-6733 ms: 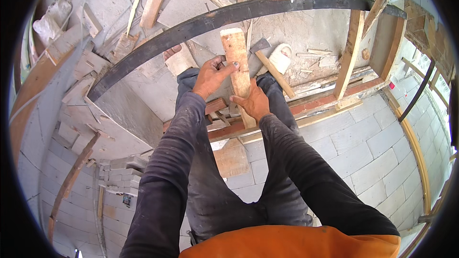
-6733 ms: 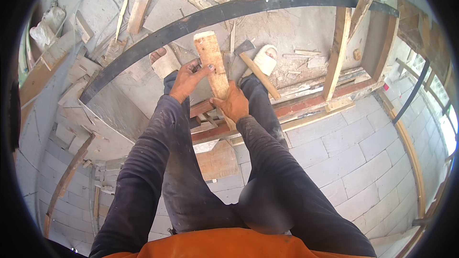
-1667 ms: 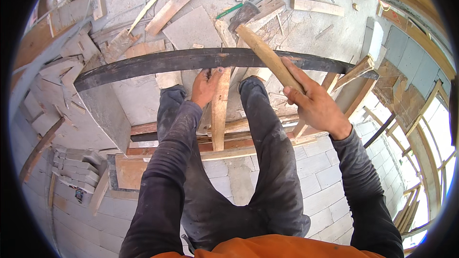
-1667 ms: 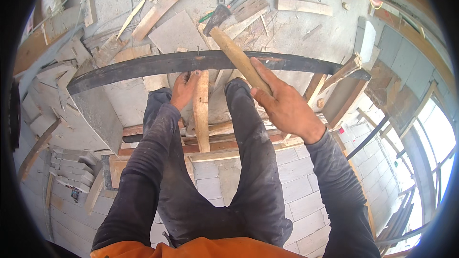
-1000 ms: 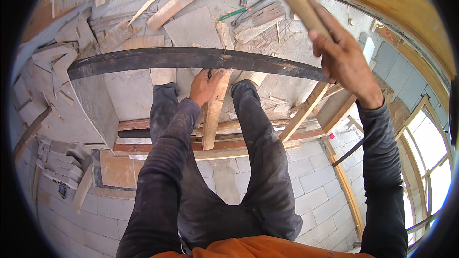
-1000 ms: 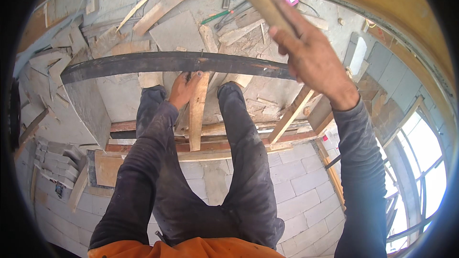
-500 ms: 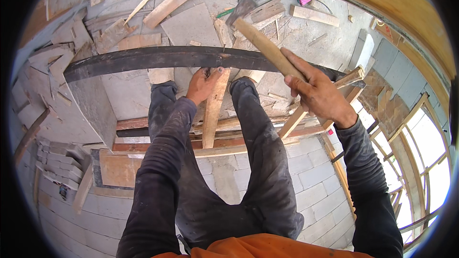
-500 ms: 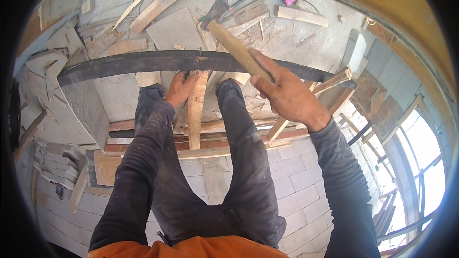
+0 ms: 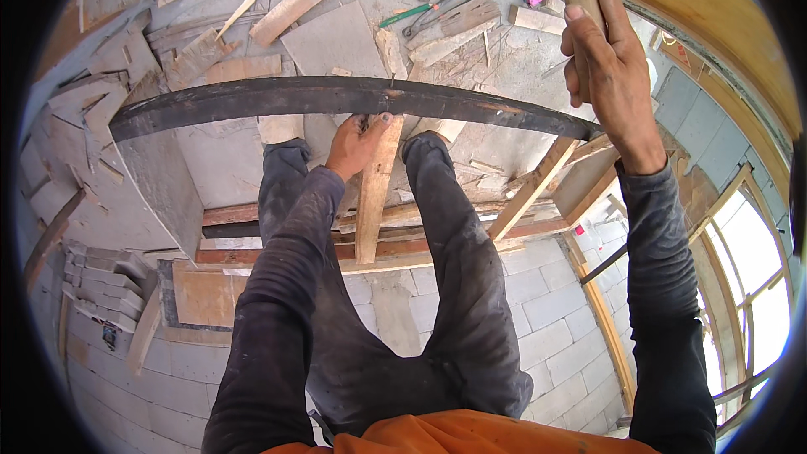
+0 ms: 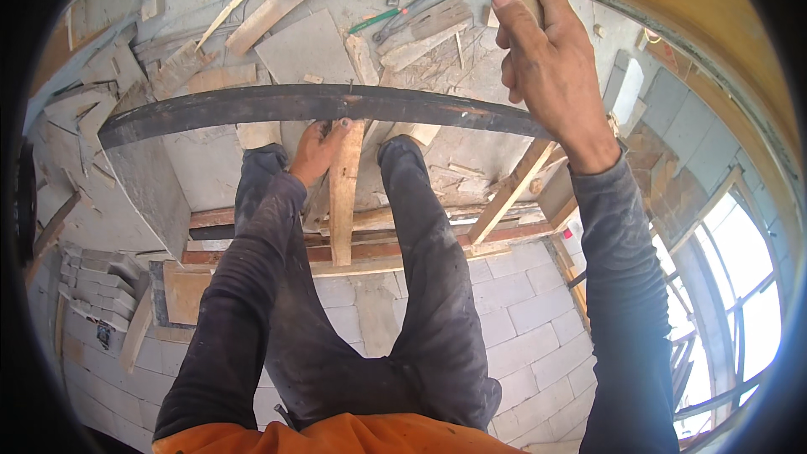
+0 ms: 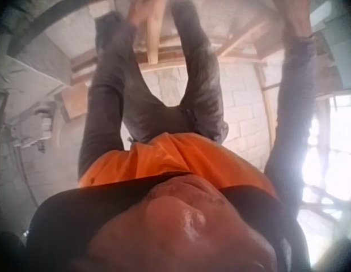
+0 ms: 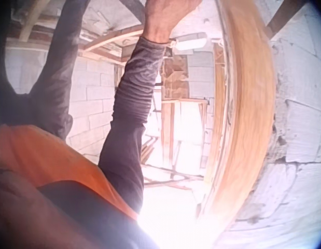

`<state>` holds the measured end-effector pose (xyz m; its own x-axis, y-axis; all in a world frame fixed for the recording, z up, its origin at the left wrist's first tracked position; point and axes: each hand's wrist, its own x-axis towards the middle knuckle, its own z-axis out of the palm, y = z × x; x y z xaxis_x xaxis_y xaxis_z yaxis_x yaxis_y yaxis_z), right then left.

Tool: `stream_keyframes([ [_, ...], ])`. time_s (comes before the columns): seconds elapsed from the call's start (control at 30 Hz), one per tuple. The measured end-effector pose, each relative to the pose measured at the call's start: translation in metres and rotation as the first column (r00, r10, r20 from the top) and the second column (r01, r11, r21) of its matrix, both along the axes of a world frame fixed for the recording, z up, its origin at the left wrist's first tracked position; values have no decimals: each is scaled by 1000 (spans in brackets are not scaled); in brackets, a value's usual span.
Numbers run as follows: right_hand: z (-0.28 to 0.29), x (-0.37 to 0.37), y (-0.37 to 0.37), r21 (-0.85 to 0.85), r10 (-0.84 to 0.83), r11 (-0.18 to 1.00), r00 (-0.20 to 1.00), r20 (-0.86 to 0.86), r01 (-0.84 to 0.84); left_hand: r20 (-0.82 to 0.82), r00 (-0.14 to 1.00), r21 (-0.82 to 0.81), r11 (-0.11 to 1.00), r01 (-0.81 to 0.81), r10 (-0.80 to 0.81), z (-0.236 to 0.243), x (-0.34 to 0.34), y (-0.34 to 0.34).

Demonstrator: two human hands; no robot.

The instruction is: The person saws a piece of wood with a hand saw, then uses a small axe and a hammer to shape and fit a wooden piece into a frame.

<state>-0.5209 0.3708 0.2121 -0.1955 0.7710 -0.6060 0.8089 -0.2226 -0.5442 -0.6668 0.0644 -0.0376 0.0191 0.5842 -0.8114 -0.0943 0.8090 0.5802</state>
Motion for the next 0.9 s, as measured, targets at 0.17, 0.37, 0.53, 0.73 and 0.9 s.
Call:
stream_keyframes([
  [0.17, -11, 40, -66, -371, 697, 640, 711, -87, -673, 0, 998, -8, 998, 69, -69, 0, -1, 1],
  [0.37, 11, 12, -39, -585, 337, 780, 937, 91, -224, -18, 1000, -3, 1000, 24, -24, 2, 2, -1],
  [0.53, 10, 22, -41, -655, 417, 706, 906, 79, -268, -52, 998, 38, 999, -32, 34, 10, 6, 1],
  [0.73, 0, 46, -64, -554, 504, 717, 863, -8, -424, -60, 998, -9, 1000, -8, 8, 13, 9, 2],
  [0.9, 7, 44, -64, -614, 490, 697, 871, 30, -371, -100, 994, 6, 999, 44, -43, 6, 7, -4],
])
